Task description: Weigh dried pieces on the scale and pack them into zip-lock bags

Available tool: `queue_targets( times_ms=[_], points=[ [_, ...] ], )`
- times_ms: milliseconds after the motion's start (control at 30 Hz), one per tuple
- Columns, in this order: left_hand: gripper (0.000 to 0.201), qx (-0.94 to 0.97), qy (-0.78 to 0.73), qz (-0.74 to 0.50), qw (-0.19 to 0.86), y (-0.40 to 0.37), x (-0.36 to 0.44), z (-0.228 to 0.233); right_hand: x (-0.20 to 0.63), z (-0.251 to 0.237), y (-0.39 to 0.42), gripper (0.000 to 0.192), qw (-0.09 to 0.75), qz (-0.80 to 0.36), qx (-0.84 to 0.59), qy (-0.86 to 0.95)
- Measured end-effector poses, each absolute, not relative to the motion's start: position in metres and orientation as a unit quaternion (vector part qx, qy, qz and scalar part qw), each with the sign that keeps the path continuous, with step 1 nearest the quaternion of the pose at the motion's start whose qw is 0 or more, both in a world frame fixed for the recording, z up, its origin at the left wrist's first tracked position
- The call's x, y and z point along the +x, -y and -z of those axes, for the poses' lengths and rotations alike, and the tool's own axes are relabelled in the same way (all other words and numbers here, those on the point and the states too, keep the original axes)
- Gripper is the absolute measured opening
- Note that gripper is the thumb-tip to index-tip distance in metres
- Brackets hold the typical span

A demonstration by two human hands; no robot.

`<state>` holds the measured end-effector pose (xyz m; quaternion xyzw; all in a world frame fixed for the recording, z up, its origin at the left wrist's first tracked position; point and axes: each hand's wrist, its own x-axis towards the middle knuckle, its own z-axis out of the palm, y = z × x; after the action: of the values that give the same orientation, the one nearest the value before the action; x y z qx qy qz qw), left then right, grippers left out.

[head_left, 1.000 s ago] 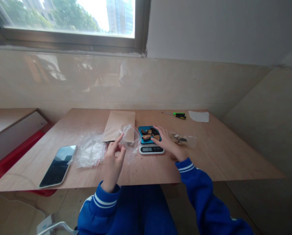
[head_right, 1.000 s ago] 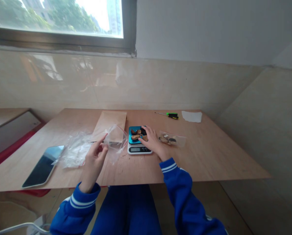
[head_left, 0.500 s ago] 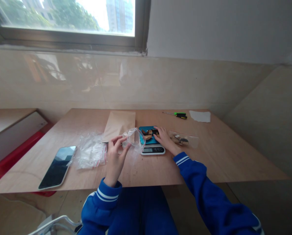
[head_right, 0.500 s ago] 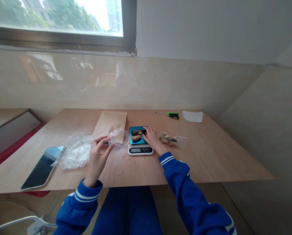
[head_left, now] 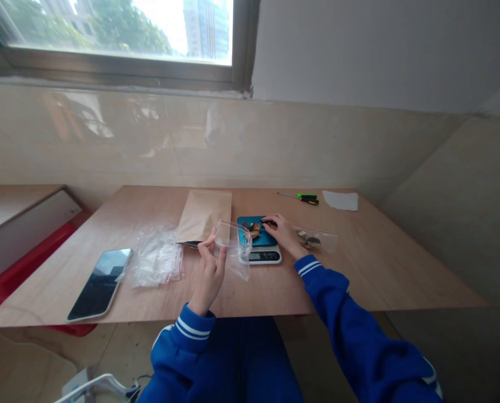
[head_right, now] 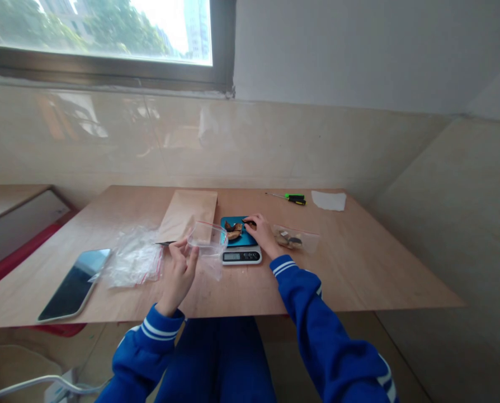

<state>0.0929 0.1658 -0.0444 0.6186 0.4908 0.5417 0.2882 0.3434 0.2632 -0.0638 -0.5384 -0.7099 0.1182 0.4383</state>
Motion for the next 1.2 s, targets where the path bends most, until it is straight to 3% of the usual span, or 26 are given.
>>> queue_targets(
  times_ms=[133, 233, 400, 500, 667, 733, 900, 1100, 1200],
  points=[
    [0.031, 0.609, -0.463, -0.549, 0.337, -0.168, 0.097, 0.050, 0.329, 0.034, -0.259, 0.018, 0.483, -0.141, -0.537, 0.677],
    [0.032, 0.602, -0.442, -0.558, 0.361, -0.170, 0.104, 0.054, 0.303, 0.003, -0.248, 0.024, 0.520, -0.224, -0.495, 0.659],
    [0.034, 0.569, -0.443, -0.588, 0.367, -0.170, 0.116, 0.053, 0.261, -0.031, -0.227, 0.034, 0.478, -0.287, -0.426, 0.713],
    [0.031, 0.538, -0.461, -0.605, 0.362, -0.168, 0.120, 0.052, 0.251, -0.033, -0.223, 0.041, 0.451, -0.321, -0.406, 0.727],
    [0.027, 0.511, -0.458, -0.626, 0.370, -0.166, 0.122, 0.057, 0.266, -0.008, -0.243, 0.049, 0.497, -0.315, -0.409, 0.698],
    [0.028, 0.506, -0.459, -0.631, 0.368, -0.165, 0.122, 0.059, 0.279, 0.010, -0.256, 0.047, 0.458, -0.267, -0.446, 0.721],
    [0.027, 0.503, -0.448, -0.647, 0.357, -0.162, 0.119, 0.060, 0.302, 0.048, -0.276, 0.039, 0.258, -0.197, -0.484, 0.812],
    [0.028, 0.493, -0.442, -0.673, 0.330, -0.161, 0.118, 0.057, 0.311, 0.058, -0.270, 0.050, 0.222, -0.158, -0.486, 0.830],
    [0.026, 0.501, -0.441, -0.672, 0.319, -0.160, 0.117, 0.057, 0.312, 0.054, -0.267, 0.035, 0.238, -0.127, -0.491, 0.828]
  ],
)
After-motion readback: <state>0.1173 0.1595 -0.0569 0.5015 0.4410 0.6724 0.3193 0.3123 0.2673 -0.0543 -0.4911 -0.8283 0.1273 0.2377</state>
